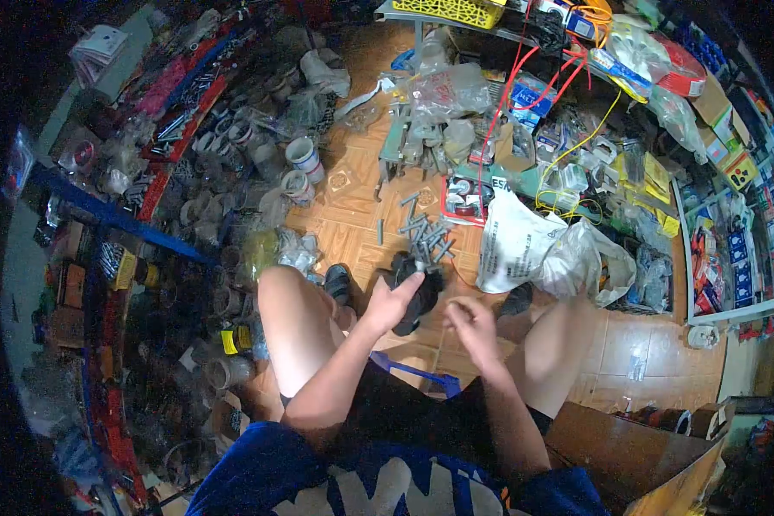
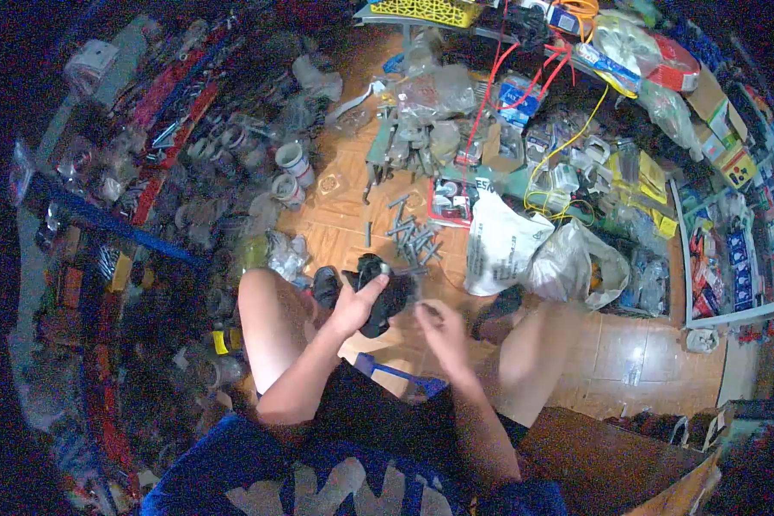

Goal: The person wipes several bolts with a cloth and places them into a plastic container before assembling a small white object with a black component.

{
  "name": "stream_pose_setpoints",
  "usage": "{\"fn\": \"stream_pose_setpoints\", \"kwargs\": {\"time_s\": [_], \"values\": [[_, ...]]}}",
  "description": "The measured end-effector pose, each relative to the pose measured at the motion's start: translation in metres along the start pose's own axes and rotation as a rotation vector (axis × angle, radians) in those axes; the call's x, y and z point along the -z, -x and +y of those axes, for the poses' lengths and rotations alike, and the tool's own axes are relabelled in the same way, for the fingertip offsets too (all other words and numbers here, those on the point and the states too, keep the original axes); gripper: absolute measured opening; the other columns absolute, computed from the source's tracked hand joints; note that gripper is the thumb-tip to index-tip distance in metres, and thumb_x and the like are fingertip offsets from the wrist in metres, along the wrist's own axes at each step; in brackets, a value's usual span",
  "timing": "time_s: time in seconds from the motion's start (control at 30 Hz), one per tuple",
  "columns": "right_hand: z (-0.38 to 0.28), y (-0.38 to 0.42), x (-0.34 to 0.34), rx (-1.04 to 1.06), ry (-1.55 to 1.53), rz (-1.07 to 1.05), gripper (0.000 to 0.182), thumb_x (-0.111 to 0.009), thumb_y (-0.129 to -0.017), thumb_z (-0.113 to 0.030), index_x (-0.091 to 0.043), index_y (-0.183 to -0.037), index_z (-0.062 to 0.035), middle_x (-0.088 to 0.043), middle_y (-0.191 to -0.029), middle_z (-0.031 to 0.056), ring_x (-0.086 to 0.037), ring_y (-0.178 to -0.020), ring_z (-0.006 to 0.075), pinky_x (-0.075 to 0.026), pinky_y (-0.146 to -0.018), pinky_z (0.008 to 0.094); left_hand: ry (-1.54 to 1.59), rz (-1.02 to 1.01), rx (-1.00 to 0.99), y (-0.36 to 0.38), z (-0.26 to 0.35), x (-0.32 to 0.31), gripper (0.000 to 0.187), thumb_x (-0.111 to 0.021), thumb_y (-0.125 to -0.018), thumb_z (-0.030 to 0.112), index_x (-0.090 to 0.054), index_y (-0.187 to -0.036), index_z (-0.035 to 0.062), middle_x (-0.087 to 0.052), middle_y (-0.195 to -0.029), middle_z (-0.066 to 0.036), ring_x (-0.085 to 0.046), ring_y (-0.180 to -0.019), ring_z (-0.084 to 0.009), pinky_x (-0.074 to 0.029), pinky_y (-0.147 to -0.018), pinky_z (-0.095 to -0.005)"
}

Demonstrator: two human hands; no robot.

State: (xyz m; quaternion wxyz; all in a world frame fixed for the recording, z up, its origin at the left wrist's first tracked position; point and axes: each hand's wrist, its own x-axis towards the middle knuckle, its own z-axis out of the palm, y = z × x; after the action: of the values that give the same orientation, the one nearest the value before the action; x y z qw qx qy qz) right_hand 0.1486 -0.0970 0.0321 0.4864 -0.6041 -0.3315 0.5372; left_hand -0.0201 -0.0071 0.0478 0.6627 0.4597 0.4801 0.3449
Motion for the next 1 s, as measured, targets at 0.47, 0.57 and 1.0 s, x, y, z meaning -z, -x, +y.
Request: {"fn": "stream_pose_setpoints", "kwargs": {"time_s": [0.47,0.57,1.0], "values": [[0.004,-0.021,0.015,0.353,-0.018,0.166,0.014,-0.066,-0.088,-0.006,-0.067,-0.101,0.0002,-0.067,-0.092,0.0048,-0.061,-0.084,0.0103,-0.049,-0.077,0.0247,0.728,-0.372,0.592,0.020,-0.011,-0.014,0.039,-0.062,-0.090,0.036,-0.059,-0.109,0.0017,-0.065,-0.081,-0.009,-0.060,-0.060,-0.0179,-0.051,-0.055,-0.0282],[0.007,-0.020,0.014,0.316,0.042,0.180,0.011,-0.065,-0.088,-0.002,-0.067,-0.099,-0.0005,-0.065,-0.089,0.0032,-0.059,-0.080,0.0094,-0.048,-0.072,0.0253,0.563,-0.300,0.463,0.021,-0.005,-0.015,0.039,-0.062,-0.089,0.037,-0.057,-0.104,0.0021,-0.061,-0.076,-0.008,-0.056,-0.054,-0.0160,-0.046,-0.046,-0.0263],[0.016,0.008,-0.008,-0.105,0.067,-0.534,0.029,-0.048,-0.100,-0.030,-0.053,-0.087,-0.0047,-0.049,-0.061,0.0069,-0.045,-0.050,0.0141,-0.035,-0.048,0.0290,0.015,0.072,-0.195,0.010,-0.001,-0.002,0.018,-0.064,-0.087,0.018,-0.061,-0.090,0.0000,-0.059,-0.075,0.000,-0.055,-0.067,-0.0102,-0.047,-0.061,-0.0297]]}}
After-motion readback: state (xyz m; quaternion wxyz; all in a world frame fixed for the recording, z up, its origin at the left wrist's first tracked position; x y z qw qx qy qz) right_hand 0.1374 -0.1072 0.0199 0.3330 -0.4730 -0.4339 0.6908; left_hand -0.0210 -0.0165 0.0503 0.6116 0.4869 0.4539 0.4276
